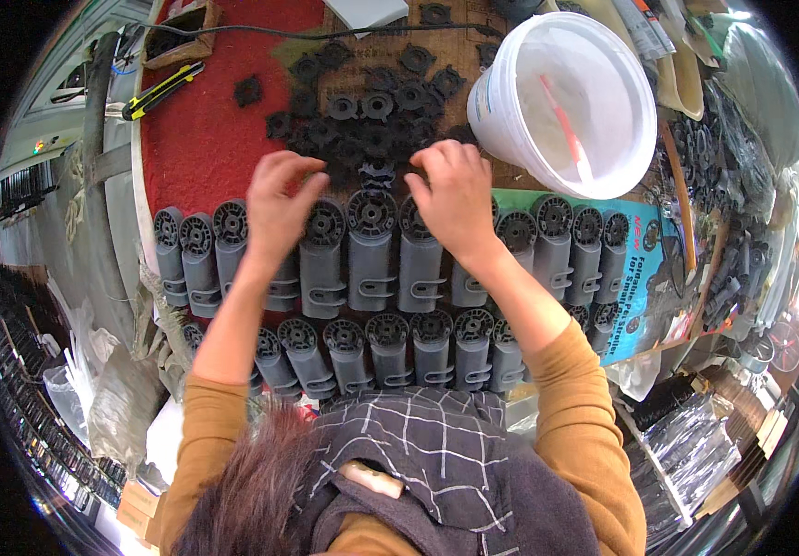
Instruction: The person cleans small black plastic components using a toothbrush and water, then places them into grey cylindrical holders arranged on a workbench. The person repeatedly picks up parts, scrubs them, and organizes them into the holders.
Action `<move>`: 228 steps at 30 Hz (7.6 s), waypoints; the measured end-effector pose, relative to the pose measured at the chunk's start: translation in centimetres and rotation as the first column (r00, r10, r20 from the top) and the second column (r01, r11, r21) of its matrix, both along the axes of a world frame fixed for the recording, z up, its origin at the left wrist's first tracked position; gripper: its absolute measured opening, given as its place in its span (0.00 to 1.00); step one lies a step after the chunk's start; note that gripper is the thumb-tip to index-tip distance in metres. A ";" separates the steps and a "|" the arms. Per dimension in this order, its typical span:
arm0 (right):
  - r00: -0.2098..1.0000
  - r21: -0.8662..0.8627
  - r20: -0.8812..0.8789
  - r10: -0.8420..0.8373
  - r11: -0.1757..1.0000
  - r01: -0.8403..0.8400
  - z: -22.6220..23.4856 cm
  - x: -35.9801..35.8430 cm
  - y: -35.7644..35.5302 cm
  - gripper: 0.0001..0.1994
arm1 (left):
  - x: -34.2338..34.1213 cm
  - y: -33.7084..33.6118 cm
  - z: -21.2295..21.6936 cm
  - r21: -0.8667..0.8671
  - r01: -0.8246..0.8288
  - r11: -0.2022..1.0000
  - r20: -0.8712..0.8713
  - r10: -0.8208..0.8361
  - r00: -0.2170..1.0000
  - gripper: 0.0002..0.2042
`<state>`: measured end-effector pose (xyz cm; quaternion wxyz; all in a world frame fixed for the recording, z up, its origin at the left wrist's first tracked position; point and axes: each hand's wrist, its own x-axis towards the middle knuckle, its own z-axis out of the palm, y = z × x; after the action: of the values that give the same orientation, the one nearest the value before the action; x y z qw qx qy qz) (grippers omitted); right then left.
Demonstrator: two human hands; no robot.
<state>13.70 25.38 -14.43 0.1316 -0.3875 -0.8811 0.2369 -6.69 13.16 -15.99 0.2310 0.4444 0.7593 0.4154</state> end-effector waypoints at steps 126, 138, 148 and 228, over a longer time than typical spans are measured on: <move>0.962 0.293 -0.133 0.240 0.936 -0.193 18.3 4.9 -18.0 0.42 | 12.1 -10.8 17.6 0.064 -0.150 0.987 0.997 -0.055 0.061 0.19; 0.973 0.485 0.079 0.217 0.844 -0.228 17.8 4.4 -18.6 0.32 | 12.5 -10.6 18.0 0.038 -0.138 0.990 0.974 -0.006 0.226 0.17; 0.962 0.349 -0.067 0.263 0.910 -0.225 18.0 4.9 -18.0 0.34 | 11.9 -11.1 18.0 0.071 -0.127 0.989 0.974 -0.041 0.221 0.21; 0.765 -0.356 0.611 0.201 0.934 0.039 9.1 4.5 17.1 0.11 | 8.5 -7.0 11.8 0.089 0.162 0.983 0.408 -0.185 0.894 0.23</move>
<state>18.23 42.50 -5.38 -0.2567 -0.4225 -0.8330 0.2483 1.84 6.17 -4.21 0.4110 0.4181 0.6391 0.4978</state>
